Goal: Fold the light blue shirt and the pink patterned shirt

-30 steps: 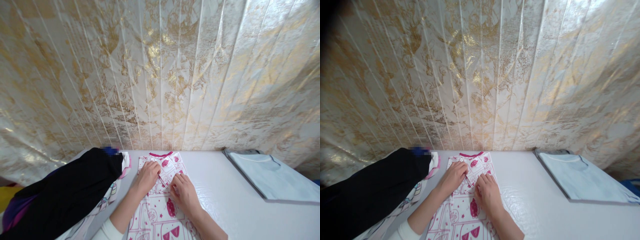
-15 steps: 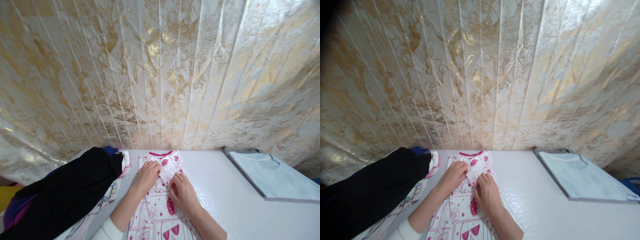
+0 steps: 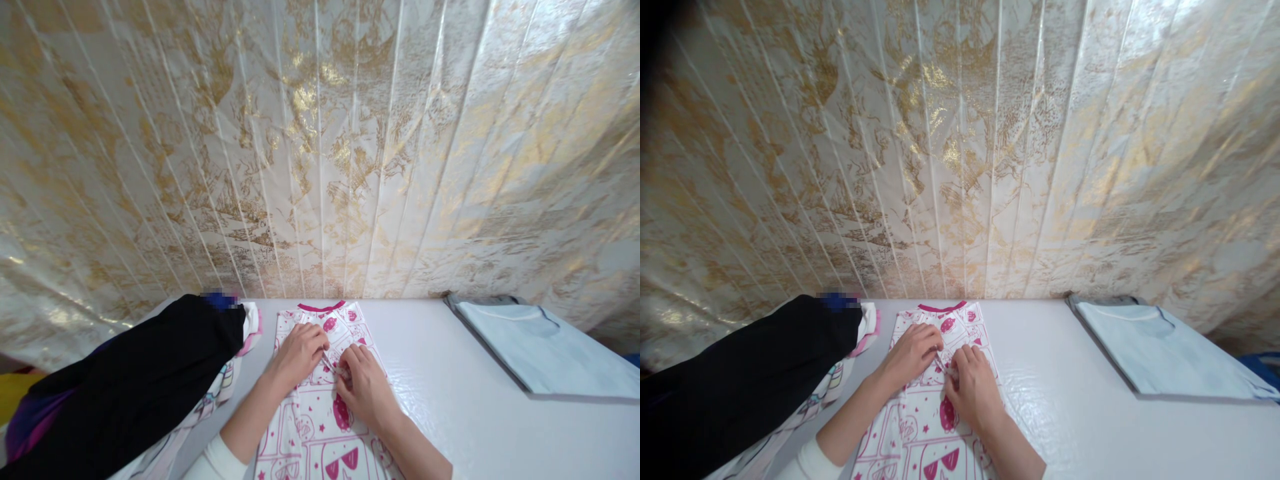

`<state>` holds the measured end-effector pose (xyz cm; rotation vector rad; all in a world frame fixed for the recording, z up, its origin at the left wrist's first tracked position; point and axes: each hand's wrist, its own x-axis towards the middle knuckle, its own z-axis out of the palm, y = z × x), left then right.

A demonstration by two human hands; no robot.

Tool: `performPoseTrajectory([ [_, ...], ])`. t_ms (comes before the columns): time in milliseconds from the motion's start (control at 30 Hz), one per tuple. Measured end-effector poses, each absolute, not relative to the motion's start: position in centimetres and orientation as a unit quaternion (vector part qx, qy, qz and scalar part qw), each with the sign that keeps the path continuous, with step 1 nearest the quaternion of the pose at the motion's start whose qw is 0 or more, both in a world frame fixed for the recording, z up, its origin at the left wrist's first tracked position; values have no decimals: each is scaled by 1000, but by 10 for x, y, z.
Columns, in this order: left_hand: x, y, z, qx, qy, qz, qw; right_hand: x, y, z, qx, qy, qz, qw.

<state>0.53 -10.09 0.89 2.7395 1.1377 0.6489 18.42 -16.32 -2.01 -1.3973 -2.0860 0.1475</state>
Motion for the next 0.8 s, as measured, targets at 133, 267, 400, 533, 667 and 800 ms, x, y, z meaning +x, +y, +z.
performPoseTrajectory([
  [133,4,-99,6,902,366,219,72,184,-163,-19,-528,-789,51,310],
  [267,4,-99,6,900,366,222,86,184,-163,-18,-528,-791,49,306],
  [400,4,-100,7,897,369,226,96,185,-162,-18,-524,-790,61,313],
  [533,4,-101,7,895,369,227,105,187,-161,-19,-522,-783,71,331],
  [667,4,-102,6,897,362,226,113,186,-160,-19,-527,-782,70,325],
  [800,4,-102,4,900,355,223,116,184,-160,-20,-534,-783,65,312],
])
